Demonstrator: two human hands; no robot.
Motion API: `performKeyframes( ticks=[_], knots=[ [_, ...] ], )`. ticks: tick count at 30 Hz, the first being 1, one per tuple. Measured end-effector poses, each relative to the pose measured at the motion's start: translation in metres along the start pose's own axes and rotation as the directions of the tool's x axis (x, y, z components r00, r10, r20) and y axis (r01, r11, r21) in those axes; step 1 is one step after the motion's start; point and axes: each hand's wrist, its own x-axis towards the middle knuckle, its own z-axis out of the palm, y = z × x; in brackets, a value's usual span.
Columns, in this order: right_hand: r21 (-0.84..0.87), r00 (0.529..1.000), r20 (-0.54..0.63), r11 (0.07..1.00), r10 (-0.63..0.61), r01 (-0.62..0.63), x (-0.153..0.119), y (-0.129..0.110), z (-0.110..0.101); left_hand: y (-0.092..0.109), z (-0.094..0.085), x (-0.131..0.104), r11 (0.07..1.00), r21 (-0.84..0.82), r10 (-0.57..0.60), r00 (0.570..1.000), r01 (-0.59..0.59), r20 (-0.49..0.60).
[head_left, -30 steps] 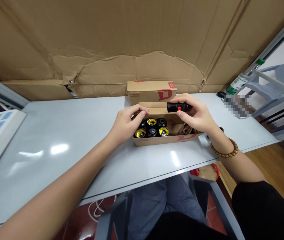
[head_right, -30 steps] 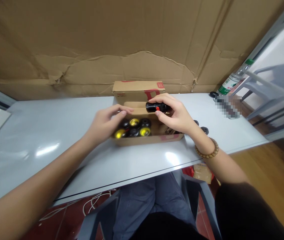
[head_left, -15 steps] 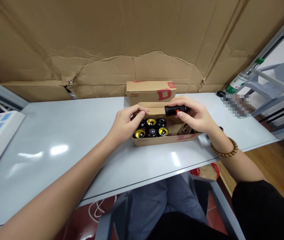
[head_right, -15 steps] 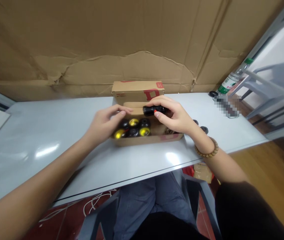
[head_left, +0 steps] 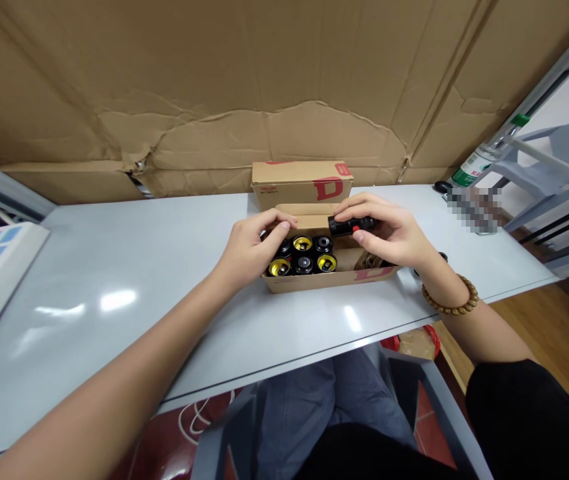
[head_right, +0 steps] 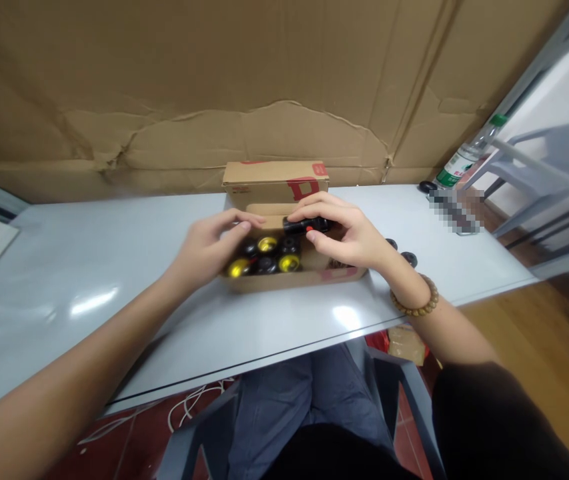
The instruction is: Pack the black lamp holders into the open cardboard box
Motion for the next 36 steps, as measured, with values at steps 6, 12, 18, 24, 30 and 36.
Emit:
performKeyframes(
  ticks=[6, 12, 18, 24, 30, 36],
  knots=[
    [-0.020, 1.000, 0.009, 1.000, 0.014, -0.014, -0.0002, 0.0023, -0.0001, 0.0008, 0.0002, -0.0003, 1.000, -0.006, -0.005, 1.000, 0.005, -0.003],
    [-0.068, 0.995, 0.061, 0.995, 0.080, -0.076, -0.0009, 0.0001, -0.0003, 0.0010, 0.0006, -0.0005, 1.000, -0.003, -0.016, 1.000, 0.016, -0.001],
    [0.003, 0.997, -0.002, 0.997, 0.081, -0.081, -0.0008, 0.0027, -0.0002, 0.0017, -0.0002, -0.0005, 1.000, -0.006, -0.009, 1.000, 0.009, 0.001],
    [-0.009, 0.999, 0.035, 1.000, 0.011, -0.011, 0.0000, 0.0028, -0.0009, 0.0015, 0.0005, 0.0004, 1.000, 0.004, -0.015, 1.000, 0.015, 0.004],
    [-0.036, 0.999, 0.025, 0.999, 0.030, -0.029, -0.0006, 0.0032, -0.0031, 0.0026, 0.0001, -0.0003, 1.000, 0.008, -0.023, 1.000, 0.023, 0.007],
    [-0.007, 0.972, 0.106, 0.977, 0.211, -0.211, -0.0051, 0.0055, -0.0091, 0.0022, -0.0006, -0.0004, 1.000, -0.004, -0.025, 1.000, 0.025, 0.008]
  ],
)
